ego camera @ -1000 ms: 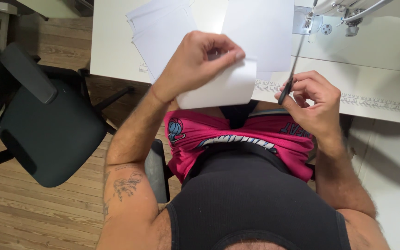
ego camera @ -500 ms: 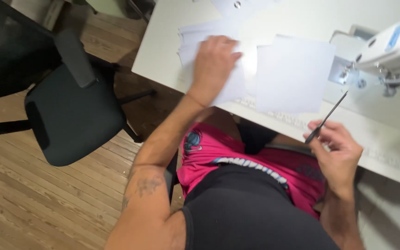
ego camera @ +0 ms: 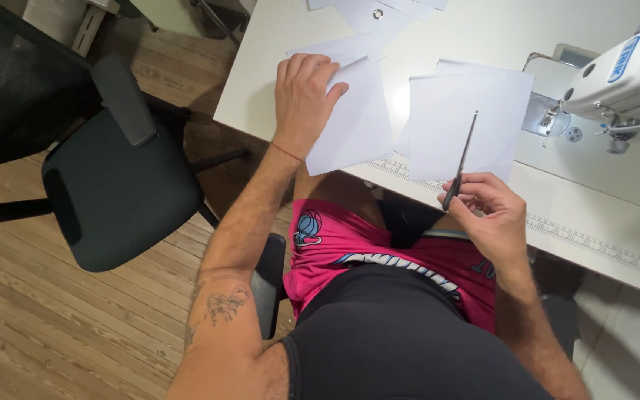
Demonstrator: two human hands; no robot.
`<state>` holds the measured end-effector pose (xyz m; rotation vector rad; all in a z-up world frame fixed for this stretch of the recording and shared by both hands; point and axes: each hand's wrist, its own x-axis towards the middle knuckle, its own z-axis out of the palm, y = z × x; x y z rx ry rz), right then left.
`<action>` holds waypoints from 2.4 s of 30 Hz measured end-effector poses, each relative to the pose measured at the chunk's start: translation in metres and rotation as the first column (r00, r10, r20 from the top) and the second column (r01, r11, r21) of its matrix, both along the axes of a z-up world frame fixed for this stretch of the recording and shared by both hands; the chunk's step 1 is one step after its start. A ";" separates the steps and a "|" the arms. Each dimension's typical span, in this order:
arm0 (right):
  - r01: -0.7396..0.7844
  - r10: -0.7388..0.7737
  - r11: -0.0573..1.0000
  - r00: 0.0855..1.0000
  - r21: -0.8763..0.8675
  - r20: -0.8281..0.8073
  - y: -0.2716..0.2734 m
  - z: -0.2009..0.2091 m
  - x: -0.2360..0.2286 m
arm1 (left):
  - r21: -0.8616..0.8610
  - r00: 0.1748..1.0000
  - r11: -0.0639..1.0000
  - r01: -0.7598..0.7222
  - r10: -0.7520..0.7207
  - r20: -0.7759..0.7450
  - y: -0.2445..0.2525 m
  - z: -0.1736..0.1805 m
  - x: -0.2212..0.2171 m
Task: Trimming and organizing paper patterns at a workstation using scissors
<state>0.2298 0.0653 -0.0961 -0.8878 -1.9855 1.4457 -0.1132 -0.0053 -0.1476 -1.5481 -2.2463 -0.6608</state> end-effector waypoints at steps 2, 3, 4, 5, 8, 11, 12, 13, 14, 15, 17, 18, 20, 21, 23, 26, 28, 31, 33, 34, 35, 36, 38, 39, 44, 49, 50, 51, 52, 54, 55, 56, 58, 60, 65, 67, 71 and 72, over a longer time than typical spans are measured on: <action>-0.013 0.013 0.999 1.000 -0.052 -0.007 -0.002 0.000 -0.001 | 0.031 0.999 0.999 0.023 -0.024 0.039 -0.002 0.005 0.004; -0.012 0.012 0.999 1.000 -0.050 -0.008 0.000 -0.001 -0.003 | 0.033 0.999 0.999 0.024 -0.026 0.038 -0.002 0.012 0.007; -0.048 0.048 0.996 0.999 -0.078 -0.010 0.000 -0.002 -0.002 | 0.014 0.980 0.998 0.054 -0.055 0.189 -0.004 0.019 0.013; -0.084 0.083 0.991 0.996 -0.106 -0.013 0.000 -0.003 -0.002 | -0.001 0.938 0.996 0.086 -0.081 0.337 -0.005 0.025 0.018; -0.370 0.194 0.734 0.918 -0.570 -0.346 0.003 -0.017 -0.001 | -0.034 0.885 0.991 0.131 -0.101 0.455 -0.010 0.038 0.038; -0.362 0.054 0.636 0.902 -0.682 -0.428 -0.014 -0.011 -0.019 | -0.048 0.888 0.996 0.076 -0.045 0.457 -0.020 0.064 0.067; -0.352 0.042 0.638 0.904 -0.684 -0.426 -0.014 -0.009 -0.018 | -0.050 0.887 0.995 0.088 -0.055 0.459 -0.022 0.073 0.073; -0.393 0.056 0.594 0.891 -0.702 -0.451 -0.014 -0.008 -0.019 | -0.050 0.888 0.993 0.107 -0.073 0.453 -0.024 0.081 0.078; -0.434 0.072 0.544 0.877 -0.718 -0.475 -0.014 -0.006 -0.019 | -0.049 0.889 0.991 0.121 -0.087 0.449 -0.027 0.089 0.084; -0.428 0.064 0.545 0.879 -0.722 -0.472 -0.014 -0.003 -0.017 | -0.052 0.887 0.990 0.128 -0.091 0.452 -0.027 0.093 0.086; -0.439 0.081 0.534 0.878 -0.723 -0.473 -0.016 0.003 -0.017 | -0.017 0.903 0.988 0.154 -0.133 0.409 -0.030 0.104 0.089; -0.439 0.078 0.532 0.877 -0.724 -0.474 -0.015 -0.006 -0.014 | -0.021 0.903 0.988 0.155 -0.133 0.408 -0.031 0.109 0.091; -0.421 0.078 0.546 0.886 -0.724 -0.457 -0.014 -0.023 -0.007 | -0.008 0.875 0.979 0.202 -0.177 0.450 -0.032 0.120 0.096; -0.420 0.074 0.546 0.886 -0.725 -0.457 -0.013 -0.020 -0.009 | -0.011 0.875 0.979 0.206 -0.179 0.450 -0.031 0.121 0.095; -0.430 0.094 0.570 0.881 -0.700 -0.464 -0.014 -0.014 -0.011 | -0.004 0.859 0.969 0.246 -0.215 0.465 -0.032 0.122 0.096; -0.416 0.084 0.584 0.885 -0.697 -0.458 -0.014 -0.007 -0.014 | 0.009 0.831 0.960 0.281 -0.248 0.499 -0.031 0.126 0.098; -0.408 0.081 0.595 0.888 -0.692 -0.454 -0.015 -0.006 -0.013 | 0.013 0.814 0.955 0.295 -0.258 0.520 -0.031 0.126 0.098; -0.394 0.075 0.615 0.892 -0.683 -0.446 -0.015 -0.004 -0.015 | 0.015 0.777 0.947 0.320 -0.271 0.569 -0.030 0.128 0.098; -0.382 0.068 0.620 0.896 -0.685 -0.438 -0.016 -0.007 -0.014 | 0.010 0.751 0.944 0.330 -0.269 0.603 -0.030 0.127 0.098; -0.376 0.069 0.628 0.899 -0.681 -0.433 -0.016 -0.010 -0.014 | 0.019 0.736 0.941 0.339 -0.277 0.618 -0.030 0.127 0.097; -0.370 0.069 0.637 0.901 -0.676 -0.428 -0.016 -0.014 -0.014 | 0.027 0.720 0.938 0.347 -0.285 0.633 -0.030 0.127 0.096; -0.370 0.069 0.635 0.902 -0.678 -0.427 -0.016 -0.014 -0.015 | 0.026 0.720 0.938 0.346 -0.283 0.634 -0.030 0.126 0.096; -0.359 0.065 0.651 0.904 -0.669 -0.422 -0.016 -0.015 -0.016 | 0.033 0.702 0.932 0.361 -0.295 0.649 -0.030 0.126 0.097; -0.358 0.064 0.650 0.905 -0.671 -0.420 -0.016 -0.017 -0.015 | 0.033 0.700 0.932 0.361 -0.294 0.650 -0.030 0.126 0.098; -0.329 0.051 0.691 0.910 -0.644 -0.411 -0.017 -0.013 -0.017 | 0.038 0.680 0.921 0.388 -0.314 0.662 -0.030 0.126 0.097; -0.293 -0.028 0.685 0.904 -0.667 -0.426 -0.013 -0.018 -0.017 | 0.064 0.649 0.911 0.408 -0.338 0.681 -0.029 0.123 0.097; -0.298 -0.057 0.665 0.894 -0.685 -0.444 -0.010 -0.023 -0.016 | 0.070 0.639 0.905 0.420 -0.349 0.685 -0.028 0.123 0.096; -0.297 -0.058 0.666 0.894 -0.684 -0.444 -0.008 -0.021 -0.015 | 0.071 0.639 0.904 0.421 -0.351 0.684 -0.028 0.122 0.095; -0.294 -0.058 0.673 0.894 -0.678 -0.445 -0.007 -0.020 -0.013 | 0.072 0.634 0.907 0.416 -0.345 0.692 -0.029 0.121 0.095; -0.292 -0.058 0.680 0.893 -0.673 -0.446 -0.005 -0.016 -0.011 | 0.072 0.628 0.909 0.410 -0.339 0.700 -0.029 0.121 0.094; -0.350 0.015 0.664 0.890 -0.661 -0.456 -0.004 -0.014 -0.011 | 0.077 0.619 0.908 0.411 -0.340 0.708 -0.028 0.121 0.095; -0.407 0.088 0.644 0.881 -0.648 -0.466 -0.004 -0.012 -0.010 | 0.082 0.608 0.907 0.412 -0.341 0.717 -0.028 0.122 0.095; -0.427 0.150 0.648 0.884 -0.631 -0.443 -0.006 -0.009 -0.009 | 0.081 0.604 0.904 0.420 -0.345 0.719 -0.028 0.125 0.095; -0.447 0.212 0.649 0.883 -0.615 -0.418 -0.010 -0.007 -0.009 | 0.079 0.599 0.901 0.427 -0.347 0.721 -0.028 0.128 0.095; -0.458 0.220 0.698 0.869 -0.550 -0.444 -0.010 -0.019 -0.011 | 0.110 0.533 0.876 0.469 -0.381 0.755 -0.027 0.133 0.100; -0.460 0.216 0.706 0.864 -0.538 -0.455 -0.008 -0.019 -0.013 | 0.119 0.511 0.866 0.485 -0.392 0.765 -0.027 0.135 0.102; -0.458 0.205 0.726 0.856 -0.512 -0.475 -0.006 -0.028 -0.013 | 0.131 0.470 0.859 0.495 -0.391 0.791 -0.029 0.135 0.104; -0.460 0.207 0.725 0.856 -0.513 -0.475 -0.006 -0.030 -0.013 | 0.131 0.471 0.860 0.493 -0.390 0.792 -0.030 0.135 0.105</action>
